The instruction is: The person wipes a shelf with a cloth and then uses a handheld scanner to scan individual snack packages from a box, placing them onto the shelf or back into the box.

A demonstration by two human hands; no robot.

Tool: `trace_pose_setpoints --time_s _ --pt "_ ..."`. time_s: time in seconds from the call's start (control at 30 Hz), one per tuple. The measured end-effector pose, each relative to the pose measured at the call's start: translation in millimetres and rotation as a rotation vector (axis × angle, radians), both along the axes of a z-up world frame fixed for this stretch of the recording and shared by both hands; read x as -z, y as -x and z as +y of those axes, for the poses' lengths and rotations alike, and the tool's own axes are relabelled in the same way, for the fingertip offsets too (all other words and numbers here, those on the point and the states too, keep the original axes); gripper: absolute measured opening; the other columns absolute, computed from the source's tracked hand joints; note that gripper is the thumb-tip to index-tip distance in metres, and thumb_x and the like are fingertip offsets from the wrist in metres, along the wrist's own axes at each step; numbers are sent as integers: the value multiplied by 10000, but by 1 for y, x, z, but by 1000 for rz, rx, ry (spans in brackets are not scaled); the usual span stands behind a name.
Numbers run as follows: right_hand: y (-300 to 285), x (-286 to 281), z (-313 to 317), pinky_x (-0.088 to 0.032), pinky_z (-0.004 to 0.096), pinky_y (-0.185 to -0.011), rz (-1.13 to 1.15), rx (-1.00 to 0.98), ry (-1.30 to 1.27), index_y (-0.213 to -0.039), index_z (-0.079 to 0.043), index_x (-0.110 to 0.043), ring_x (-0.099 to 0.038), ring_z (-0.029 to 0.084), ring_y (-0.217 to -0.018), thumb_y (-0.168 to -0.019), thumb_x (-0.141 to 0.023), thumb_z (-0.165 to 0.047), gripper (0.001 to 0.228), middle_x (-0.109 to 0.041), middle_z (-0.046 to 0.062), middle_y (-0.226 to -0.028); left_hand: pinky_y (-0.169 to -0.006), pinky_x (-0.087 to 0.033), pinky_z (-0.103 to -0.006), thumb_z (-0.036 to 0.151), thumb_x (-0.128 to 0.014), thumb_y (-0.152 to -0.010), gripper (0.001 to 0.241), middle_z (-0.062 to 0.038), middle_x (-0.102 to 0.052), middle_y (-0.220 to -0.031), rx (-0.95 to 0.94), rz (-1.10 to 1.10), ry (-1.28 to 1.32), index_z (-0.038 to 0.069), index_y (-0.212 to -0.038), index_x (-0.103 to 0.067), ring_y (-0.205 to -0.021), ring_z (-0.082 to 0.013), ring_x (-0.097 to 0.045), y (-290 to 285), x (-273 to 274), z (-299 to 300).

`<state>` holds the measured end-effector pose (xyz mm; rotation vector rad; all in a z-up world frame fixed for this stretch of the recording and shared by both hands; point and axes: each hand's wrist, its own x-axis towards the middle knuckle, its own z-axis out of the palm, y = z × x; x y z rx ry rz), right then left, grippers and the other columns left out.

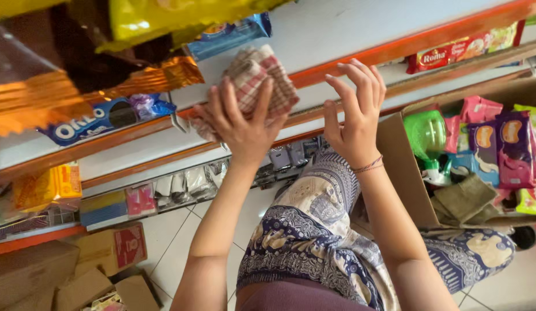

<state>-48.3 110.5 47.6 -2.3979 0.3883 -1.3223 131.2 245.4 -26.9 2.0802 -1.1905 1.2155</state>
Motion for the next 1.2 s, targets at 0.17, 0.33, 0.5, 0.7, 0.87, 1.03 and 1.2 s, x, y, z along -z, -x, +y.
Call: trace_pose_setpoints --time_s 0.17,0.33,0.5,0.7,0.87,1.03,1.2 --pt "-14 12 -38 -92 646 -1274 165 108 208 -1479 -4 -585 -460 382 -1494 -972 -529 -16 510 -569 140 -1528 -1248 -30 -731 687 -539 -1065 650 -146 -187 -1680 112 35 -116 442 -1625 -319 -1539 -398 -186 38 -2 -59" --pt "-17 24 -51 -99 614 -1306 159 110 201 -1461 -50 -600 -497 307 -1446 -1073 -601 -69 389 -593 81 -1486 -1277 -177 -637 412 -783 -1027 744 -114 -429 -1550 185 66 -98 315 -1624 -349 -1414 -342 -423 16 -8 -40" --pt "-18 22 -49 -109 603 -1296 142 105 151 -1395 -85 -636 -509 293 -1417 -1082 -677 -164 325 -608 52 -1450 -1262 -231 -648 275 -859 -920 817 -89 -442 -1436 -1 83 -50 307 -1593 -398 -1368 -327 -435 -1 -20 29" --pt "-21 23 -48 -108 598 -1297 105 100 125 -1363 -82 -642 -513 293 -1406 -1063 -686 -162 314 -612 50 -1434 -1224 -307 -645 237 -841 -901 818 -133 -462 -1460 68 115 -52 294 -1579 -388 -1365 -345 -449 23 -37 -24" --pt "-21 26 -49 -99 594 -1331 112 141 128 -1375 -56 -620 -516 290 -1451 -1033 -606 -78 343 -613 54 -1458 -1235 -358 -606 194 -819 -1013 799 -131 -456 -1482 103 62 -205 241 -1657 -348 -1393 -315 -446 47 -43 -60" --pt "-23 19 -44 -119 584 -1295 64 137 118 -1315 -69 -646 -548 286 -1368 -1027 -651 -39 289 -635 50 -1403 -1191 -334 -612 232 -875 -839 924 -159 -449 -1481 157 146 -147 240 -1598 -347 -1370 -347 -434 11 -41 -12" --pt "-15 19 -45 -188 579 -1295 25 98 87 -1324 -61 -666 -534 314 -1403 -986 -608 41 357 -617 77 -1438 -1145 -385 -602 209 -816 -819 779 -154 -519 -1428 5 92 -225 237 -1536 -512 -1338 -346 -495 18 -60 9"
